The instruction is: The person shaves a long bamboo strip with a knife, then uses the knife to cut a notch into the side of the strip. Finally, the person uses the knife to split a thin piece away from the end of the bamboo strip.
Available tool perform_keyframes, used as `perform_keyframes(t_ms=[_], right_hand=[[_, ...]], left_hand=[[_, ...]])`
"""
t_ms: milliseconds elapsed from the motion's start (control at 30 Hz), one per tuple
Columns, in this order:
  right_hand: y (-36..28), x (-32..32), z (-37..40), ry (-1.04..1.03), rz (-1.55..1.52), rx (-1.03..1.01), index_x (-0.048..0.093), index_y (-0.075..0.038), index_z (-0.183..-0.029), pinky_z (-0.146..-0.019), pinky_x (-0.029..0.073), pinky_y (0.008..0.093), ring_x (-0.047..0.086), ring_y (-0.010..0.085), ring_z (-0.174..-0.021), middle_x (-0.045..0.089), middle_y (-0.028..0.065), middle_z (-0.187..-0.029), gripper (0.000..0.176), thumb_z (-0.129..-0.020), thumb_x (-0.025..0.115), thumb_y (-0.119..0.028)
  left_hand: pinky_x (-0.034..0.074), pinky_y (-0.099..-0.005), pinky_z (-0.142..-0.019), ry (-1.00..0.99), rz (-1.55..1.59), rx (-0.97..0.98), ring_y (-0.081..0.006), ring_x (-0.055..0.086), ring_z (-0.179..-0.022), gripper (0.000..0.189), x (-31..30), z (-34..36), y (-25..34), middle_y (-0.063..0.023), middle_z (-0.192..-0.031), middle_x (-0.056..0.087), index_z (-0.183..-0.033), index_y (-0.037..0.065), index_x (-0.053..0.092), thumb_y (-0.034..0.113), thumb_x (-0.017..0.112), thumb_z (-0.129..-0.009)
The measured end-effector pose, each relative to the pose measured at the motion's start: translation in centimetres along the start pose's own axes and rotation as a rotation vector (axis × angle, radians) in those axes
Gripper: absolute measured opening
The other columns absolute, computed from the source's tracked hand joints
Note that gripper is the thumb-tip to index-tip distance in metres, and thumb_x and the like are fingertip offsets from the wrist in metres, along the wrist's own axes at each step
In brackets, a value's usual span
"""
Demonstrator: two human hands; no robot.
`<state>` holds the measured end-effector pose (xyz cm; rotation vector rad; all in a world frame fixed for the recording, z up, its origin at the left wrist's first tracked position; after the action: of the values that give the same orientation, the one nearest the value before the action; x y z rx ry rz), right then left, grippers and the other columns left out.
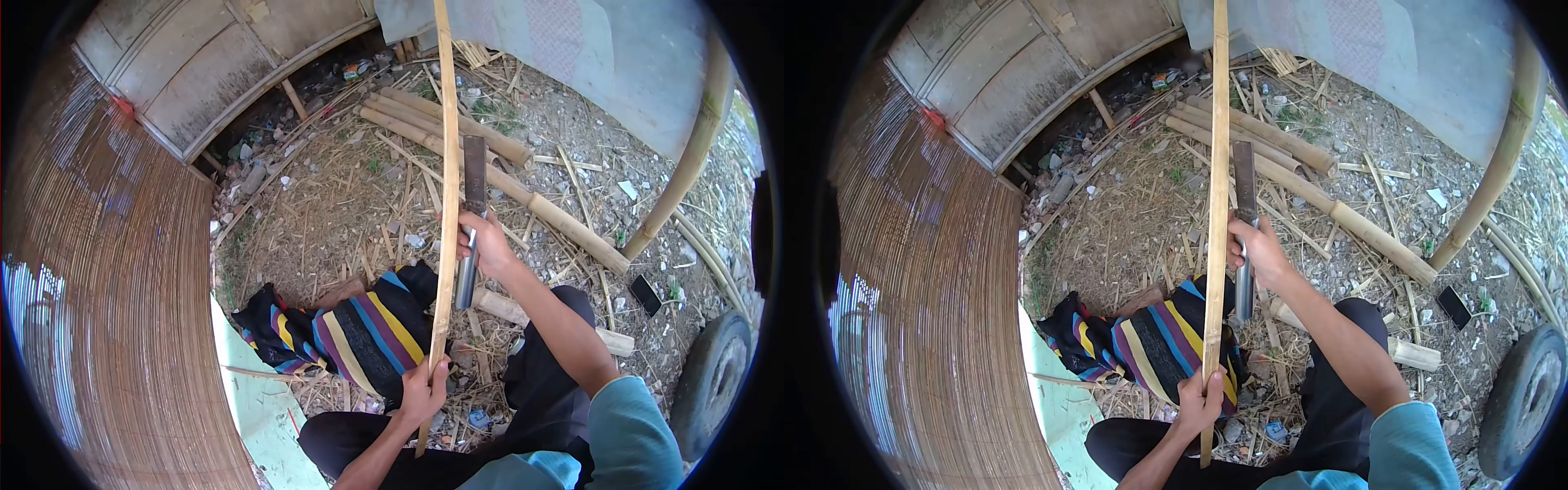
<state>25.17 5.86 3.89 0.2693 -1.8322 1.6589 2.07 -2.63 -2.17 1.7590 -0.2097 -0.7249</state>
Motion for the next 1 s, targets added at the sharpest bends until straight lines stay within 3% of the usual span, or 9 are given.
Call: perform_keyframes(t_ms=[100, 333, 467, 533, 667, 733, 867, 933, 1000], right_hand=[[-0.1, 0.0, 0.4, 0.005, -0.093, 0.037, 0.060, 0.001, -0.093, -0.041, 0.033, 0.0265, 0.036, 0.0095, -0.040, 0.036, -0.0025, -0.051, 0.022, -0.087, 0.048, -0.017], [-1.6, 1.2, 2.0, -0.216, -0.257, 0.011, 0.052, -0.006, -0.093, -0.041, 0.034, 0.0272, 0.037, 0.0090, -0.039, 0.038, -0.0023, -0.052, 0.020, -0.090, 0.056, -0.025], [-1.8, 1.8, 2.5, -0.186, -0.162, 0.014, 0.054, -0.005, -0.088, -0.042, 0.034, 0.0263, 0.037, 0.0069, -0.040, 0.037, -0.0039, -0.053, 0.015, -0.089, 0.059, -0.018], [-1.4, 1.7, 2.3, -0.226, -0.102, -0.053, 0.053, -0.003, -0.086, -0.042, 0.035, 0.0255, 0.038, 0.0067, -0.041, 0.039, -0.0033, -0.054, 0.015, -0.088, 0.062, -0.016], [-1.2, 2.2, 2.6, -0.222, -0.145, -0.006, 0.053, -0.002, -0.085, -0.042, 0.036, 0.0253, 0.040, 0.0068, -0.041, 0.040, -0.0027, -0.054, 0.015, -0.085, 0.064, -0.012], [-1.0, 2.3, 2.5, -0.228, -0.136, -0.005, 0.054, -0.002, -0.086, -0.042, 0.036, 0.0252, 0.040, 0.0068, -0.042, 0.041, -0.0026, -0.055, 0.015, -0.085, 0.065, -0.012], [-0.4, 2.5, 2.5, -0.277, -0.069, -0.012, 0.055, 0.000, -0.091, -0.042, 0.036, 0.0248, 0.040, 0.0067, -0.042, 0.045, -0.0016, -0.056, 0.016, -0.084, 0.066, -0.011], [-0.1, 2.9, 2.7, -0.293, -0.047, 0.000, 0.057, 0.001, -0.092, -0.041, 0.035, 0.0238, 0.042, 0.0064, -0.043, 0.049, -0.0002, -0.059, 0.018, -0.083, 0.067, -0.012], [0.9, 3.3, 2.8, -0.293, 0.150, 0.014, 0.058, 0.002, -0.091, -0.041, 0.034, 0.0232, 0.044, 0.0061, -0.044, 0.052, 0.0007, -0.061, 0.017, -0.084, 0.066, -0.012]], left_hand=[[0.037, -0.0227, -0.042, -0.008, 0.065, -0.015, -0.0048, 0.048, -0.044, 0.014, 0.7, 0.2, -1.1, -0.0006, -0.053, 0.049, -0.092, -0.001, 0.058, 0.011, 0.051, -0.092], [0.040, -0.0219, -0.043, 0.023, 0.143, 0.009, -0.0055, 0.051, -0.046, 0.016, 0.7, -0.3, -1.1, -0.0008, -0.054, 0.052, -0.088, -0.003, 0.057, 0.012, 0.051, -0.091], [0.041, -0.0228, -0.043, 0.067, 0.039, 0.046, -0.0066, 0.052, -0.046, 0.016, 0.7, -0.8, -1.6, -0.0013, -0.054, 0.053, -0.085, -0.003, 0.058, 0.011, 0.052, -0.090], [0.040, -0.0217, -0.040, 0.113, -0.132, 0.196, -0.0070, 0.053, -0.043, 0.021, 0.8, -0.8, -1.7, 0.0005, -0.050, 0.050, -0.077, 0.000, 0.053, 0.015, 0.050, -0.092], [0.041, -0.0221, -0.040, 0.145, -0.129, 0.190, -0.0081, 0.053, -0.042, 0.020, 0.6, -1.2, -1.9, 0.0008, -0.049, 0.049, -0.077, 0.001, 0.053, 0.014, 0.051, -0.092], [0.043, -0.0233, -0.044, 0.072, -0.188, 0.100, -0.0097, 0.056, -0.047, 0.018, 0.5, -1.5, -2.8, -0.0019, -0.054, 0.054, -0.081, -0.001, 0.054, 0.013, 0.051, -0.092], [0.046, -0.0246, -0.052, 0.161, -0.304, 0.180, -0.0114, 0.060, -0.057, 0.017, 0.2, -2.6, -2.3, -0.0065, -0.066, 0.061, -0.086, -0.003, 0.054, 0.013, 0.050, -0.092], [0.048, -0.0254, -0.057, 0.154, -0.032, 0.004, -0.0151, 0.065, -0.066, 0.019, -0.5, -3.1, -2.0, -0.0122, -0.077, 0.065, -0.088, -0.004, 0.054, 0.015, 0.053, -0.091], [0.049, -0.0246, -0.057, 0.181, -0.017, 0.012, -0.0145, 0.065, -0.066, 0.019, -1.0, -3.5, -1.9, -0.0110, -0.079, 0.066, -0.090, -0.003, 0.053, 0.015, 0.053, -0.091]])
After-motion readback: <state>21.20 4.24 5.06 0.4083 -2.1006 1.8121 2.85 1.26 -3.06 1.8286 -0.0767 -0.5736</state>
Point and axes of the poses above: each hand's wrist, its own z-axis away from the middle knuckle, its own x-axis out of the palm, y = z × x, the point moved 3 cm from there along -z, towards the middle knuckle
